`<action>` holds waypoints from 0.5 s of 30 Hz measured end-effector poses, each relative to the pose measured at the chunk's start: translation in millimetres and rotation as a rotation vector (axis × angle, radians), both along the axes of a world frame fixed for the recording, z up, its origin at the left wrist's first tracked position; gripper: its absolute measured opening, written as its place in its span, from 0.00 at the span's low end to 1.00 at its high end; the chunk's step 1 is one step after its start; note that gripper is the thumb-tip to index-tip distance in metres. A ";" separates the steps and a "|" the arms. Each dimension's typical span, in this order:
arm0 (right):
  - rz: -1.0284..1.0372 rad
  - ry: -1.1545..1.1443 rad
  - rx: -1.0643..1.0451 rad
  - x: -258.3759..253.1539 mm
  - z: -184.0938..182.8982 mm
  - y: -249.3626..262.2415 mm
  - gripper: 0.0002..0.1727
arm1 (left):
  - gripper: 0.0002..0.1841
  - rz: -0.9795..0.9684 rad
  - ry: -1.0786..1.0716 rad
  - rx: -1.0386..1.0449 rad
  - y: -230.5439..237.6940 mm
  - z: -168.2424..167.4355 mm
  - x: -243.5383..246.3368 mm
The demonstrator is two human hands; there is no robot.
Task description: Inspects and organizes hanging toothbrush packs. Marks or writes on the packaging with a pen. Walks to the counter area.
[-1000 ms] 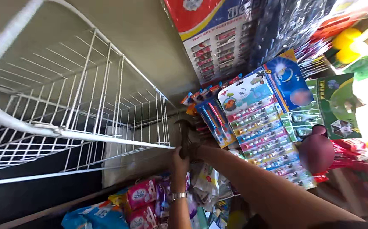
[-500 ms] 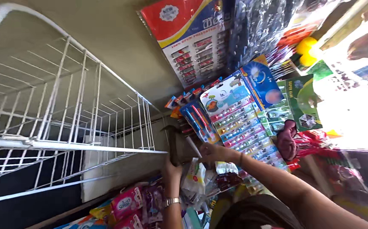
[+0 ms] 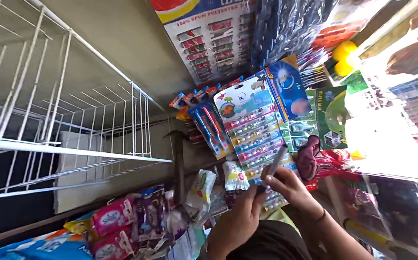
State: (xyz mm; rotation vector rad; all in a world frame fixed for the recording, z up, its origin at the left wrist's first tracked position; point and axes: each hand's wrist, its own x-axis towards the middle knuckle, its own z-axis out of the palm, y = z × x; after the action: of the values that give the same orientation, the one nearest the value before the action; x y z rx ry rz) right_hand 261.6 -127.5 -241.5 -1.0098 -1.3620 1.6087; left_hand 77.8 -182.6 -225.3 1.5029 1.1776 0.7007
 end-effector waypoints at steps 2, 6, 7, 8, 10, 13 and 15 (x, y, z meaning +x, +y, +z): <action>-0.236 0.027 0.008 24.0 16.5 18.3 0.14 | 0.18 -0.240 -0.379 -0.205 3.9 9.6 -13.4; -0.352 0.001 0.320 54.0 21.4 84.8 0.07 | 0.18 -0.148 -0.524 -0.307 14.5 -14.7 -32.3; -0.329 -0.020 0.384 48.4 13.1 98.5 0.06 | 0.19 -0.020 -0.461 -0.258 23.6 -23.8 -34.4; -0.316 -0.032 0.432 39.4 3.1 111.7 0.09 | 0.21 0.085 -0.393 -0.198 36.9 -32.1 -36.6; -0.292 -0.079 0.501 19.7 -18.3 139.0 0.08 | 0.20 0.269 -0.290 -0.072 69.7 -48.6 -42.1; -0.226 -0.195 0.564 -2.9 -44.0 170.1 0.14 | 0.14 0.528 -0.071 0.073 116.2 -71.7 -51.7; -0.221 -0.256 0.597 -15.5 -54.8 185.6 0.17 | 0.12 0.659 0.115 0.052 142.9 -72.2 -53.1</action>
State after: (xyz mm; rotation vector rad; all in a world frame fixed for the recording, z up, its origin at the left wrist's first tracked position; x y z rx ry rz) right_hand 246.2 58.1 -296.4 -0.9666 -1.6948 0.8447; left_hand 24.7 -39.7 -297.6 1.1980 1.7814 1.0939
